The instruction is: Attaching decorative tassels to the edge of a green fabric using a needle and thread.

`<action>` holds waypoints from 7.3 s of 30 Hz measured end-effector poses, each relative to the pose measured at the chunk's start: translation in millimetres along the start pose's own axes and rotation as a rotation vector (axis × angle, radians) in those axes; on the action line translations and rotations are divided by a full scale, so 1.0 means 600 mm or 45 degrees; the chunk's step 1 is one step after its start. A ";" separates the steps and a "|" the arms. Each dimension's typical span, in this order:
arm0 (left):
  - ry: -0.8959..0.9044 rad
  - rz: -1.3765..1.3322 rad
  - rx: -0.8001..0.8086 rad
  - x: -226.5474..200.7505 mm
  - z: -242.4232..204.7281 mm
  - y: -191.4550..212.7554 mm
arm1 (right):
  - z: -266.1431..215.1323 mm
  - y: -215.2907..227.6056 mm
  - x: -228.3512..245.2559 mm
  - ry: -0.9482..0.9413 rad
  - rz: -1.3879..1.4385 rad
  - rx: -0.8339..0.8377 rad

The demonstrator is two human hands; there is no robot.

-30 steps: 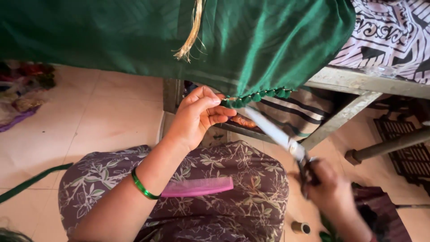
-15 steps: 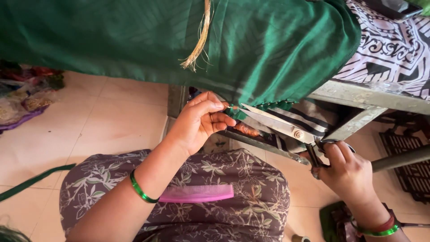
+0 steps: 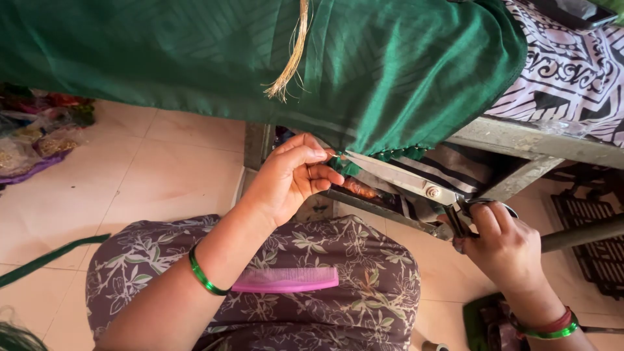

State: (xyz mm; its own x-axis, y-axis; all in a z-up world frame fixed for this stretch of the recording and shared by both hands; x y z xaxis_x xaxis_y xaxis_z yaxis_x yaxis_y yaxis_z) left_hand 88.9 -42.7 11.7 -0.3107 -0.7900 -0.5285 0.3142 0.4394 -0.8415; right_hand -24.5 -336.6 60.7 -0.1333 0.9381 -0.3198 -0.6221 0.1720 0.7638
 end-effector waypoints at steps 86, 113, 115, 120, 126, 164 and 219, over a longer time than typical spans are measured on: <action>-0.401 1.174 -0.081 0.049 0.023 0.266 | -0.083 -0.156 0.134 -0.028 0.569 1.171; -0.180 0.664 -0.809 0.168 0.006 0.663 | -0.013 -0.627 0.514 -0.734 1.609 1.105; -0.227 0.903 -0.876 0.154 0.003 0.664 | -0.033 -0.646 0.515 -0.843 1.661 1.179; -0.042 1.011 -0.884 0.166 0.002 0.661 | 0.016 -0.600 0.514 -0.514 1.606 0.789; -0.028 1.439 -0.811 0.182 0.008 0.684 | 0.022 -0.584 0.507 -0.491 1.302 0.757; 0.947 2.316 -0.024 0.266 -0.048 0.761 | -0.828 -0.385 0.093 -1.459 0.270 0.981; 0.071 1.052 -0.132 0.009 0.104 0.069 | 0.004 -0.143 0.273 0.588 0.366 0.347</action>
State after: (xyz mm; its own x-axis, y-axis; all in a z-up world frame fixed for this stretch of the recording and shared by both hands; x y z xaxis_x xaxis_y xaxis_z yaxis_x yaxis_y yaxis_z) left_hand 156.2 -55.1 -19.1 -0.0611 -0.1752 -0.9826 0.3772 0.9074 -0.1852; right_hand 8.9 -196.6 -55.6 -0.6256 0.7413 -0.2433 -0.3000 0.0593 0.9521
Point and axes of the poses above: each hand's wrist, its own z-axis towards the middle knuckle, its own y-axis out of the back of the hand, x = y × z, the point moved 10 cm from there along z, towards the middle knuckle, and after that the axes turned 10 degrees about -z, right-handed, at the moved point
